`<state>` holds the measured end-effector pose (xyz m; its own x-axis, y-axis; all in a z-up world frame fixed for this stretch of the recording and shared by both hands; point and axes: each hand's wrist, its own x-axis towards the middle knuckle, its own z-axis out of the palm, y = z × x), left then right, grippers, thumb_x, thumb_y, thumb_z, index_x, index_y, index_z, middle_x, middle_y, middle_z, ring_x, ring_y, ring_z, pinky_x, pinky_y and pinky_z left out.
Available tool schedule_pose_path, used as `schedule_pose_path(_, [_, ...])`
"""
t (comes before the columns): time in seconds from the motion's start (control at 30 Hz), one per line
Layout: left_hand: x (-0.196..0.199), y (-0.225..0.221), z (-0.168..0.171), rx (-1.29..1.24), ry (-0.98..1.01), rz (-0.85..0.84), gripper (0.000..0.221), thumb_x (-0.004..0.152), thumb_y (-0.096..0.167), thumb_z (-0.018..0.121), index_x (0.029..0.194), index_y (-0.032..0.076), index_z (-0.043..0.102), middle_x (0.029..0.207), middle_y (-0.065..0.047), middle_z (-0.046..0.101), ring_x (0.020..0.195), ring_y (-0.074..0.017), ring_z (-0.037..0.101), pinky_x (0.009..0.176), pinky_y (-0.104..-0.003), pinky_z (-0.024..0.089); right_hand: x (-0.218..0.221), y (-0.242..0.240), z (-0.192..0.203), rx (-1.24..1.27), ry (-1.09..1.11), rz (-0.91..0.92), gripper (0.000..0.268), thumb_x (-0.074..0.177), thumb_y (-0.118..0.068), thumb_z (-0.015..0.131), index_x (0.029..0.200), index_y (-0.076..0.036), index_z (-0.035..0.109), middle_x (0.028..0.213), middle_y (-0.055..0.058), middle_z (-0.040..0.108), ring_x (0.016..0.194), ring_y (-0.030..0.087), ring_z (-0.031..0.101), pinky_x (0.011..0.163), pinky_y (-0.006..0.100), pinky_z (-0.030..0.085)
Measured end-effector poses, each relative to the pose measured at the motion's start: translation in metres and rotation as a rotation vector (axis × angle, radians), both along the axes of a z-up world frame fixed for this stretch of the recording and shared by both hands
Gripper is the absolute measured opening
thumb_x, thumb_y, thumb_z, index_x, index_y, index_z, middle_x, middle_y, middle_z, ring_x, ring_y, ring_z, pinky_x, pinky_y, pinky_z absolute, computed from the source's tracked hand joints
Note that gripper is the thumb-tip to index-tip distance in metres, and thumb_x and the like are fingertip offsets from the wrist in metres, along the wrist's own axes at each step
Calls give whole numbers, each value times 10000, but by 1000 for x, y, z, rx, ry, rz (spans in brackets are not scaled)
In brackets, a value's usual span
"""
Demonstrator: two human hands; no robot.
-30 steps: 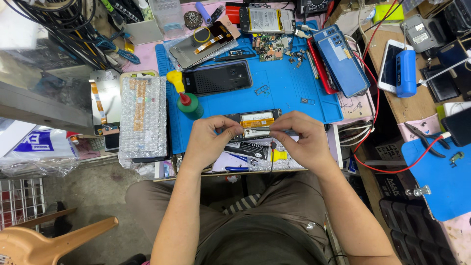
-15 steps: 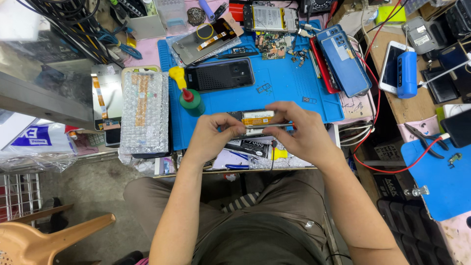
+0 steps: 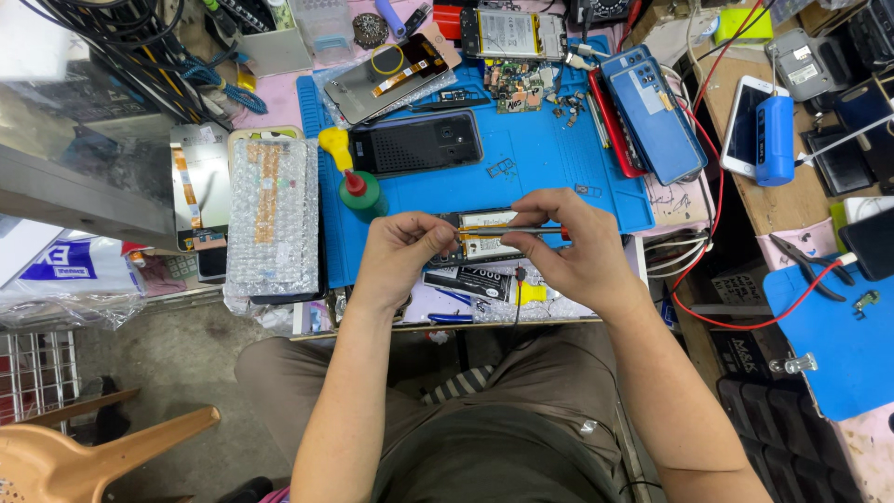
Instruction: The person handles a mobile phone chassis and components, aligning an internal plate and using a small tool to press or connect internal parts.
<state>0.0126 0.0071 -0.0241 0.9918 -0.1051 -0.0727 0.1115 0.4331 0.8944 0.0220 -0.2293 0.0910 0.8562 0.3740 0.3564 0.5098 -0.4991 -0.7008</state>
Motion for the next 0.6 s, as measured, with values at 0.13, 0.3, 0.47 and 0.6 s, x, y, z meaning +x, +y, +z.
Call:
schedule_pose_path(0.13, [1, 1, -1, 81, -52, -42, 127, 932, 90, 774, 963, -33, 771, 850, -86, 757, 767, -108, 674, 723, -245, 553, 3, -3, 7, 5, -84, 125, 383, 828, -28, 839, 1158, -54, 645, 999, 81, 732, 928, 201, 735, 773, 330, 567])
schedule_pose_path(0.3, [1, -4, -8, -50, -33, -28, 147, 929, 112, 779, 965, -30, 764, 862, -101, 761, 783, -130, 682, 740, -256, 550, 3, 4, 8, 48, -88, 120, 324, 803, -2, 861, 1047, -44, 652, 965, 94, 746, 831, 200, 716, 657, 302, 512])
schedule_pose_path(0.47, [-2, -12, -16, -411, 41, 21, 207, 944, 163, 763, 1017, -31, 755, 912, -113, 757, 830, -157, 684, 785, -272, 552, 2, 14, 3, 188, -183, 145, 327, 824, 57, 854, 1043, -30, 627, 1019, 106, 741, 945, 209, 754, 803, 291, 592])
schedule_pose_path(0.6, [-5, -14, -17, -529, 96, 37, 192, 958, 145, 742, 1036, -31, 747, 932, -107, 748, 849, -160, 684, 805, -280, 555, 1, 16, 3, 199, -193, 149, 322, 830, 78, 842, 1044, -23, 623, 1023, 111, 741, 951, 218, 760, 812, 296, 605])
